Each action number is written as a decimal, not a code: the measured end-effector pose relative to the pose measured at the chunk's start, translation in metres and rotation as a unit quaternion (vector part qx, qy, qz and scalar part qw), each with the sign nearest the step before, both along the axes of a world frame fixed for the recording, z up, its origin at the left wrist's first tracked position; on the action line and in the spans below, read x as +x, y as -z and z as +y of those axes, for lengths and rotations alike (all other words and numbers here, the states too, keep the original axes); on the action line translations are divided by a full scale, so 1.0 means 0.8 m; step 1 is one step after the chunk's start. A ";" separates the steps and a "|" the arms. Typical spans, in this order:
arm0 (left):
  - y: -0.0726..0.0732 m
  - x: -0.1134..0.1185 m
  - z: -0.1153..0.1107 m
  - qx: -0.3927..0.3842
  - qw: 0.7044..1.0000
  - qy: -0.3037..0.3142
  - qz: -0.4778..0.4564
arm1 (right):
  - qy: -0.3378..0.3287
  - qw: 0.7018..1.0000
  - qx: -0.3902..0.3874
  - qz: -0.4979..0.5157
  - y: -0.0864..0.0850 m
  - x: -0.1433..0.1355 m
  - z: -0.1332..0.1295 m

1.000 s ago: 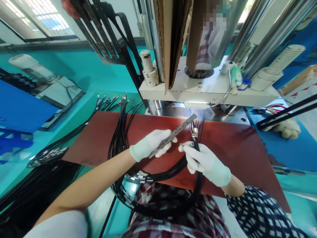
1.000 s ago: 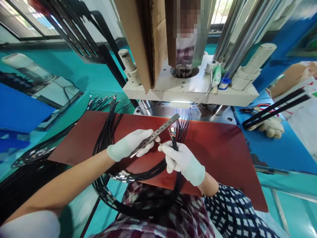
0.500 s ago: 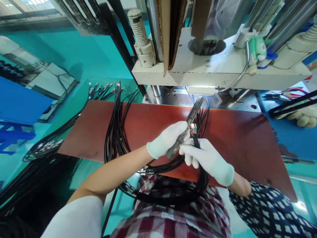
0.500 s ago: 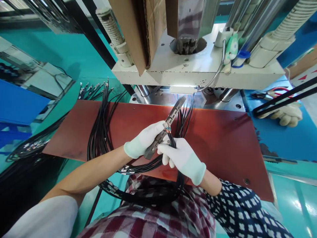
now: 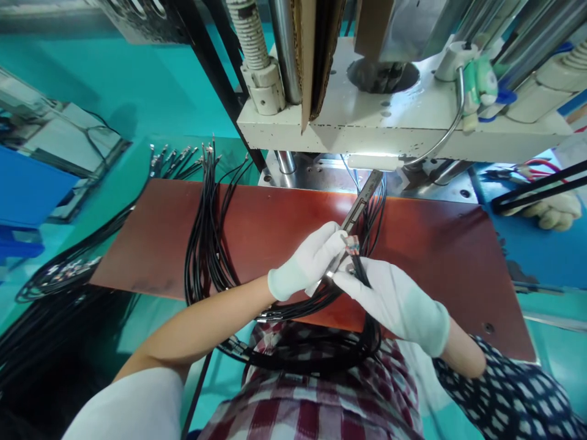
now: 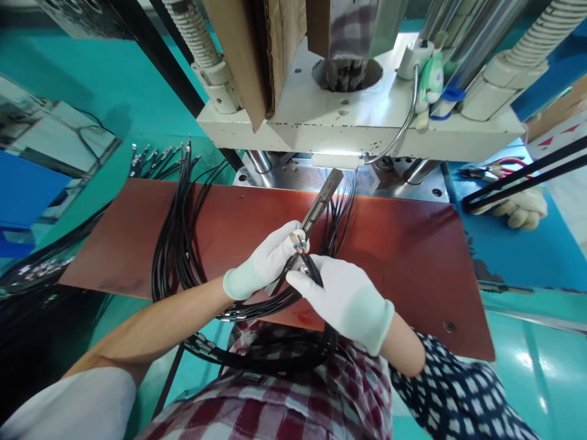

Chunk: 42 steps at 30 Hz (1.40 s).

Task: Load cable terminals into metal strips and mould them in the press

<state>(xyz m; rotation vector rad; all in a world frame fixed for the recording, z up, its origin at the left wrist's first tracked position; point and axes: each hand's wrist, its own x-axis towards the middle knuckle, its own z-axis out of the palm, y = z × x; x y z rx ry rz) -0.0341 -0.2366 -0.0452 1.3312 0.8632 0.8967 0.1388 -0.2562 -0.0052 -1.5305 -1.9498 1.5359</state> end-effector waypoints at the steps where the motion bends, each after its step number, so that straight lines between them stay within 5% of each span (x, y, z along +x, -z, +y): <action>1: -0.002 -0.001 0.000 -0.005 1.000 0.010 0.001 | 0.007 1.000 0.016 -0.026 -0.002 0.007 0.000; 10: -0.003 -0.004 0.004 -0.017 0.998 0.047 -0.026 | 0.096 0.970 -0.088 0.205 0.008 0.028 -0.009; 16: -0.002 -0.007 0.007 -0.018 0.998 0.049 -0.045 | 0.099 0.867 -0.232 0.429 0.043 0.028 -0.014; 19: -0.003 -0.006 0.006 -0.019 0.997 0.049 -0.049 | 0.104 0.848 -0.273 0.442 0.049 0.027 -0.012; 23: -0.002 -0.005 0.004 -0.037 0.995 0.066 -0.070 | 0.127 0.878 -0.262 0.379 0.041 0.023 -0.009; 27: -0.002 -0.006 0.004 -0.036 0.994 0.076 -0.076 | 0.068 0.925 -0.229 0.297 0.034 0.022 -0.007; 33: -0.007 -0.008 0.006 -0.025 0.994 0.084 -0.061 | 0.109 0.880 -0.303 0.349 0.028 0.020 -0.008; 38: -0.003 -0.007 0.006 -0.046 0.993 0.080 -0.078 | 0.099 0.941 -0.242 0.215 0.017 0.014 -0.013; 42: -0.004 -0.006 0.005 -0.041 0.993 0.088 -0.068 | 0.166 0.950 -0.155 0.212 0.009 -0.002 -0.013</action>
